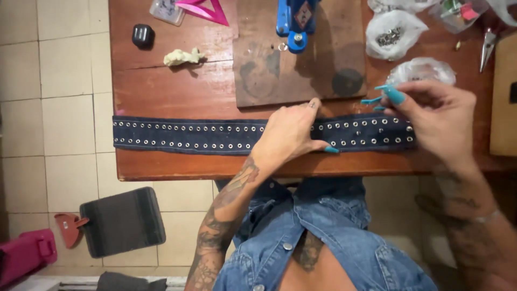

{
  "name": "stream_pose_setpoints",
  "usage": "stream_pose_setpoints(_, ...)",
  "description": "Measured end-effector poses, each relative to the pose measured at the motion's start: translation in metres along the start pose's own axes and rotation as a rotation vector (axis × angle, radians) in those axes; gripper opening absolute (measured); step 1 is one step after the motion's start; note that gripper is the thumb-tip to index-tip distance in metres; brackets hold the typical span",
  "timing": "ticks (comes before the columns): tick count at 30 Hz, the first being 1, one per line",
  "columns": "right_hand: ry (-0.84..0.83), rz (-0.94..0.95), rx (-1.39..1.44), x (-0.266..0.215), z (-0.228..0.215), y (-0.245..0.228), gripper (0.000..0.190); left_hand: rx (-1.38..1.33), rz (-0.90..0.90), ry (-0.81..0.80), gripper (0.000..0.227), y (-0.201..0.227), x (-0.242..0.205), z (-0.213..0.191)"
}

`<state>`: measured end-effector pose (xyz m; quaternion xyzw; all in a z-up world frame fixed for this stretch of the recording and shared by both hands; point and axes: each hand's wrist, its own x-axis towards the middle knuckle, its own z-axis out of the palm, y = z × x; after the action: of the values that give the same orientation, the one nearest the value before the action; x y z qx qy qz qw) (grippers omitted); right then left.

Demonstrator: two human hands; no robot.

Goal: Attaching metal eyelets to a leather belt using a manual hand press

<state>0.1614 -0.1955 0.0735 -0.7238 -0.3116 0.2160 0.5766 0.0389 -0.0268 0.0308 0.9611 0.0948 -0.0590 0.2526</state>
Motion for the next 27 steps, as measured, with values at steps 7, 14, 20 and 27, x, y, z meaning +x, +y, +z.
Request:
stream_pose_setpoints(7, 0.410, 0.236, 0.383, -0.070, 0.006, 0.051, 0.011, 0.190, 0.446, 0.333, 0.061, 0.003, -0.026, 0.003)
stream_pose_setpoints(14, 0.452, 0.420, 0.759, -0.106, 0.030, 0.083, 0.011, 0.333, 0.611, 0.332, 0.038, -0.013, -0.022, 0.028)
stream_pose_setpoints(20, 0.490, 0.360, 0.685, -0.097, 0.032, 0.102, 0.012, -0.173, 0.238, 0.185, 0.019, -0.014, 0.001, 0.024)
stream_pose_setpoints(27, 0.452, 0.286, 0.500, -0.076, 0.048, 0.071, 0.013, -0.698, 0.074, -0.090, 0.021, -0.029, 0.016, 0.000)
